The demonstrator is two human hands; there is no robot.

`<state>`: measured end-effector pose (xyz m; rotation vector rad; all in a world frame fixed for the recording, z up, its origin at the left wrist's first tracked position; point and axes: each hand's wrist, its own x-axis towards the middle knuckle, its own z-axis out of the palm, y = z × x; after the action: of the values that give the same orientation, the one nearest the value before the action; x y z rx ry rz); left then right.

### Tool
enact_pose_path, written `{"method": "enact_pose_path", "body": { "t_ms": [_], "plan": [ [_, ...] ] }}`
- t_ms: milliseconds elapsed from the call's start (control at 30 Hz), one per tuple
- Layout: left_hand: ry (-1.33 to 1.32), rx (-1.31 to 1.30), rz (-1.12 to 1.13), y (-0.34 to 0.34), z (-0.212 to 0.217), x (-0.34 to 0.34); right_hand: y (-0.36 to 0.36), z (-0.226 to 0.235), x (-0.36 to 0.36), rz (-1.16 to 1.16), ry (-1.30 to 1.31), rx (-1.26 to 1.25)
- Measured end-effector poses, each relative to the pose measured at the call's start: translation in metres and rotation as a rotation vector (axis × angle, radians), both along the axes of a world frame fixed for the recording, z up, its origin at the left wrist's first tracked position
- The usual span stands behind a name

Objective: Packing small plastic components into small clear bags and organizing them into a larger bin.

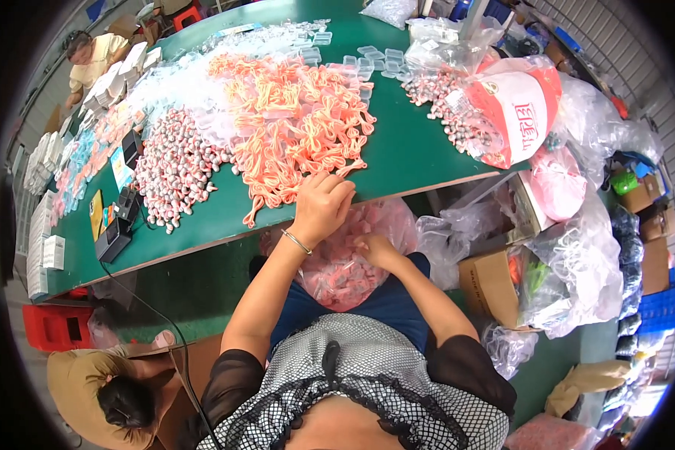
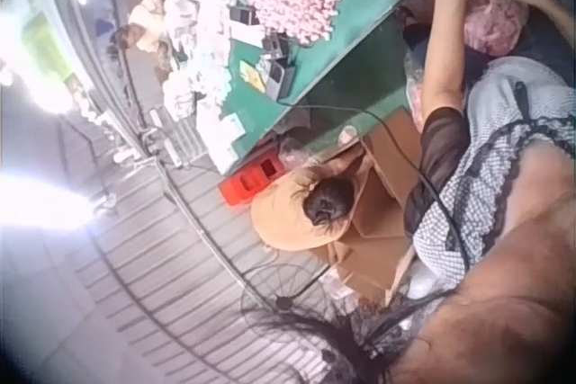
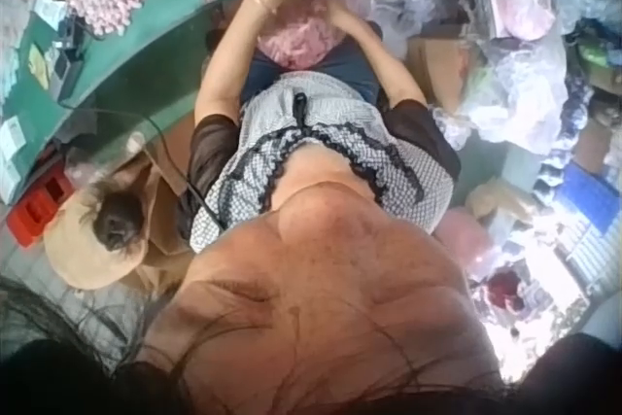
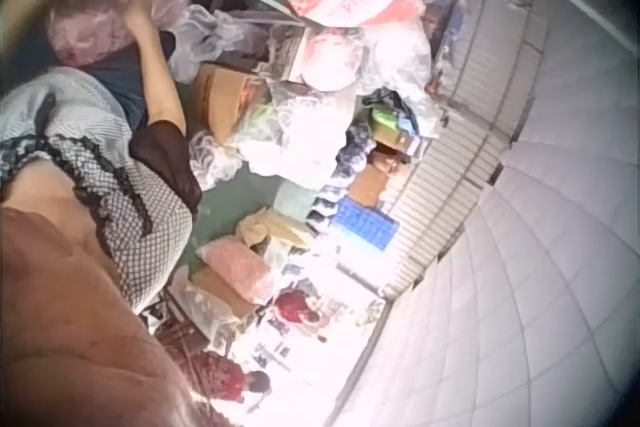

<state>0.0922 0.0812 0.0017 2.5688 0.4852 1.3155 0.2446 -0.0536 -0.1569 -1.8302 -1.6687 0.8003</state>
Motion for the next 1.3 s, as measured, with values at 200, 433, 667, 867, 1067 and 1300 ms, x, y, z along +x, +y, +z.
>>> {"method": "enact_pose_path", "body": {
  "t_ms": [200, 433, 667, 867, 1067, 1300],
  "plan": [
    [0.084, -0.02, 0.06, 0.015, 0.003, 0.006, 0.036, 0.183, 0.052, 0.143, 0.331, 0.095],
    [0.172, -0.14, 0.003, 0.015, 0.006, 0.007, 0.207, 0.198, 0.162, -0.155, -0.685, 0.531],
    [0.26, -0.197, -0.025, 0.014, 0.012, 0.01, 0.363, 0.179, 0.269, -0.111, -0.682, 0.259],
    [0.294, -0.214, -0.02, 0.017, 0.009, 0.011, 0.404, 0.171, 0.261, -0.421, -0.582, -0.125],
    [0.285, -0.218, -0.006, 0.02, 0.009, 0.01, 0.382, 0.167, 0.2, -0.495, -0.53, -0.055],
    [0.262, -0.218, -0.011, 0.018, 0.009, 0.01, 0.342, 0.174, 0.152, -0.5, -0.46, -0.071]
  ]
}}
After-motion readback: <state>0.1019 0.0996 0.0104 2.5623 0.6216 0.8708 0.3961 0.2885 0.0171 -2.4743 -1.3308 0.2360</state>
